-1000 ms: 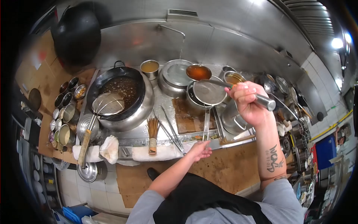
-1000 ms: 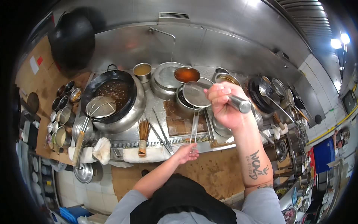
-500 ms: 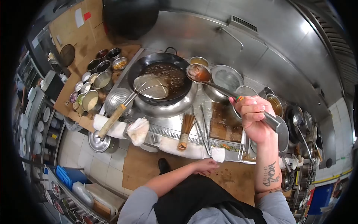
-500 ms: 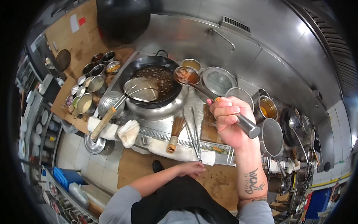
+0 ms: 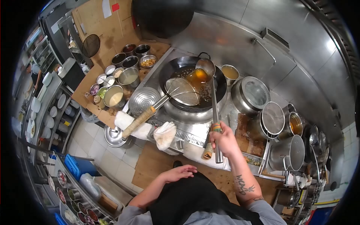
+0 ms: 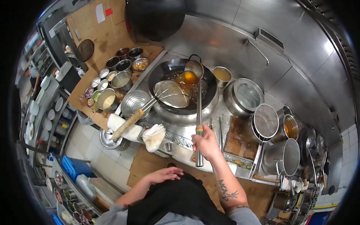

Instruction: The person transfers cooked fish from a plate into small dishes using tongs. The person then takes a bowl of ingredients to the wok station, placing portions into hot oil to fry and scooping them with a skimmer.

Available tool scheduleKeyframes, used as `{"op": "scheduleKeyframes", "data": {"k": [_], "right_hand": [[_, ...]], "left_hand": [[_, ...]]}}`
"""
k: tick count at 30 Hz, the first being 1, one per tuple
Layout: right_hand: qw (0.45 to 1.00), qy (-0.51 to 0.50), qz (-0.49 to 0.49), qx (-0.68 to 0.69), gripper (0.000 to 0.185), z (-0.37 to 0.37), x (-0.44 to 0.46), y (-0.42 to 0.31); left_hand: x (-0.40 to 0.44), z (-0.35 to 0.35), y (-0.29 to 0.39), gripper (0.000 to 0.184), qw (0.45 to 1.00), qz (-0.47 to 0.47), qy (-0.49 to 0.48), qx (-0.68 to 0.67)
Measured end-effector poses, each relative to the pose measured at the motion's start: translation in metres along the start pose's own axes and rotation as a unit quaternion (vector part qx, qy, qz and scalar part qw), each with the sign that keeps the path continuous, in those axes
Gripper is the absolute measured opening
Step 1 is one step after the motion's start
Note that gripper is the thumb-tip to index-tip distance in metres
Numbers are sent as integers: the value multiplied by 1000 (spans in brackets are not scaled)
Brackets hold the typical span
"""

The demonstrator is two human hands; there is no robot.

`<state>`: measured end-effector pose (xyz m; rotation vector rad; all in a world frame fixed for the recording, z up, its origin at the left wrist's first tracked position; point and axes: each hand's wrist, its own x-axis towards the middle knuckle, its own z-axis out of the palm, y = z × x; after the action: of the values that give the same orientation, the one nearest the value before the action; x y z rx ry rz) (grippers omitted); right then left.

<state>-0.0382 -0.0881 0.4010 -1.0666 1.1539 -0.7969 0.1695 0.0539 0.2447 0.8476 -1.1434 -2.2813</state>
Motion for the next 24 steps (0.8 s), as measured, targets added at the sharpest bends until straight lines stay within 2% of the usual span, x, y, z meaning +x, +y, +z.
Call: {"op": "scheduleKeyframes", "data": {"k": [1, 3, 4, 7, 8, 9, 10, 11, 13, 16, 19, 21, 22, 23, 24], "right_hand": [[998, 30, -16, -45, 55, 3, -3, 14], [983, 132, -84, -93, 63, 4, -10, 48], [958, 163, -144, -188, 68, -6, -10, 77], [906, 242, -214, -273, 65, -15, -37, 138], [892, 262, -231, -288, 64, -19, -47, 162], [902, 292, -154, -278, 65, -30, -60, 190], [884, 315, -197, -283, 67, -46, -69, 228], [855, 341, -198, -338, 69, -56, -80, 255], [849, 367, -202, -323, 71, -55, -102, 287], [842, 369, -43, -392, 72, -53, -116, 316], [825, 390, 42, -406, 74, -51, -98, 331], [785, 370, 81, -490, 69, -54, -89, 328], [754, 367, 141, -525, 64, -45, -91, 308], [726, 433, 87, -527, 63, -45, -90, 318], [734, 455, 46, -502, 63, -14, -111, 272]], "left_hand": [[2, -4, -4, 45, 1000, -8, -1, 24], [13, -20, -27, 44, 997, -17, 0, 71], [14, -33, -39, 46, 996, -48, 25, 64], [-8, -68, -63, 48, 985, -49, 93, 136], [-23, -70, -52, 49, 985, -81, 106, 113], [-38, -72, -40, 50, 983, -108, 121, 88], [-46, -83, -47, 51, 983, -105, 130, 81], [-54, -89, -47, 51, 981, -97, 148, 82], [-67, -97, -48, 41, 968, -83, 215, 102], [-62, -131, -85, 27, 940, -128, 306, 81], [-65, -141, -105, 18, 922, -153, 350, -66], [-53, -168, -140, 16, 917, -147, 367, -48], [-52, -172, -146, 12, 906, -142, 398, 15], [-50, -178, -148, 16, 895, -166, 404, 91], [-42, -198, -162, 25, 877, -172, 401, 200]]}}
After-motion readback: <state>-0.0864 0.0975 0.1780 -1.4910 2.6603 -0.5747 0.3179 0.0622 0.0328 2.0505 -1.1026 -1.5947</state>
